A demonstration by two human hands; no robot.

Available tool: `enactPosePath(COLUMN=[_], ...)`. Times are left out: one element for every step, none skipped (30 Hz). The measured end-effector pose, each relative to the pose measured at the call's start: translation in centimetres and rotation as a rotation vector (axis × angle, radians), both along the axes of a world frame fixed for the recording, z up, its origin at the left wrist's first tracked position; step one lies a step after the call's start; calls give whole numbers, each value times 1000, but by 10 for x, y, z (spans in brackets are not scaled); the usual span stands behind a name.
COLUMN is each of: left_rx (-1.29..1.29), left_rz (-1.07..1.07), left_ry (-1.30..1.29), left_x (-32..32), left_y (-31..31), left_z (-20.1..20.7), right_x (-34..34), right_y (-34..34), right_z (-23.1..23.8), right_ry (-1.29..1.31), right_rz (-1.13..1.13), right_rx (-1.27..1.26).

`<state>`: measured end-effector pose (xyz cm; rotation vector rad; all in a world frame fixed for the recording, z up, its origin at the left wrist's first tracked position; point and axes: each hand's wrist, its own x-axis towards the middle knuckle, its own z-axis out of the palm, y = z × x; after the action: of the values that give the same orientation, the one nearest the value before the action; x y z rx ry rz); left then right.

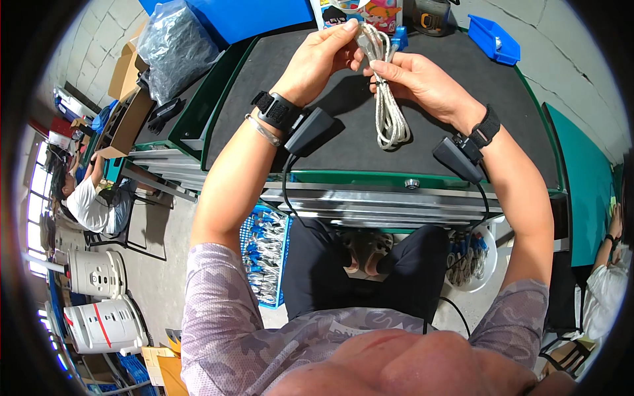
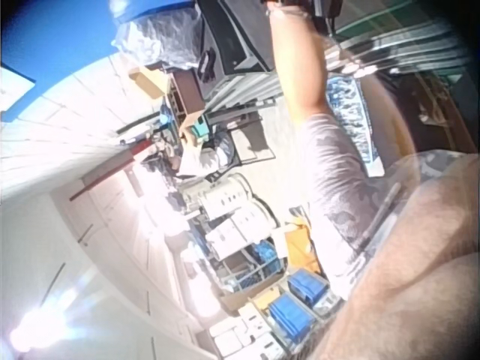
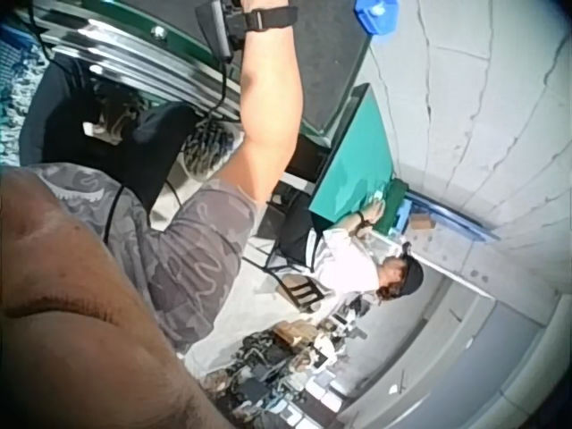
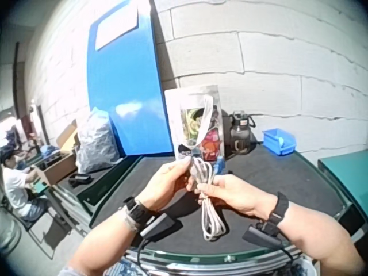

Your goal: The recorder is assembling electrical connectors and cables at a workbench.

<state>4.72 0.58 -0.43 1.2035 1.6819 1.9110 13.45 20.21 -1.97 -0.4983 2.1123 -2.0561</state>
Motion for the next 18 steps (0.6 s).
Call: enactPosePath(left_rx=[12,25,23,24,26,24,24,24,26,26,29,31,31,27,23,23,29,35], left_rz=[15,29,31,27,23,22,26,30,35,35,40,45,45,30,15,14,31,48], left_ry=[-14,-27,-27,-14,0,-1,25,52,47,45,44,43,42,44,47,47,54,62], left_x=[1,2,1,-1,-2,-1,1,2,3,3,4,4,3,2,1,1,1,1], left_y=[1,2,0,-1,-3,-3,-2,-2,-2,-2,-2,-2,-3,-4,-4,-3,-2,-2], left_z=[1,2,2,2,2,4,5,6,6,6,5,5,5,5,5,5,4,3], right_x=[2,2,1,-1,-2,-2,-2,-1,-1,-1,-1,-1,-1,-1,-1,-1,-1,-2], right_y=[1,2,2,2,2,2,4,4,3,2,3,3,3,3,3,3,3,3], right_z=[2,3,1,1,1,1,1,1,1,1,1,2,2,2,2,2,2,1], right_ry=[27,54,61,61,71,82,81,80,87,95,101,100,105,111,111,96,80,80], right_rz=[-18,-36,-45,-43,-41,-41,-48,-49,-75,-101,-99,-99,-97,-96,-96,-83,-69,-69], right_rx=[3,7,-9,-11,-28,-44,-58,-59,-62,-64,-52,-52,-41,-31,-31,-26,-21,-21])
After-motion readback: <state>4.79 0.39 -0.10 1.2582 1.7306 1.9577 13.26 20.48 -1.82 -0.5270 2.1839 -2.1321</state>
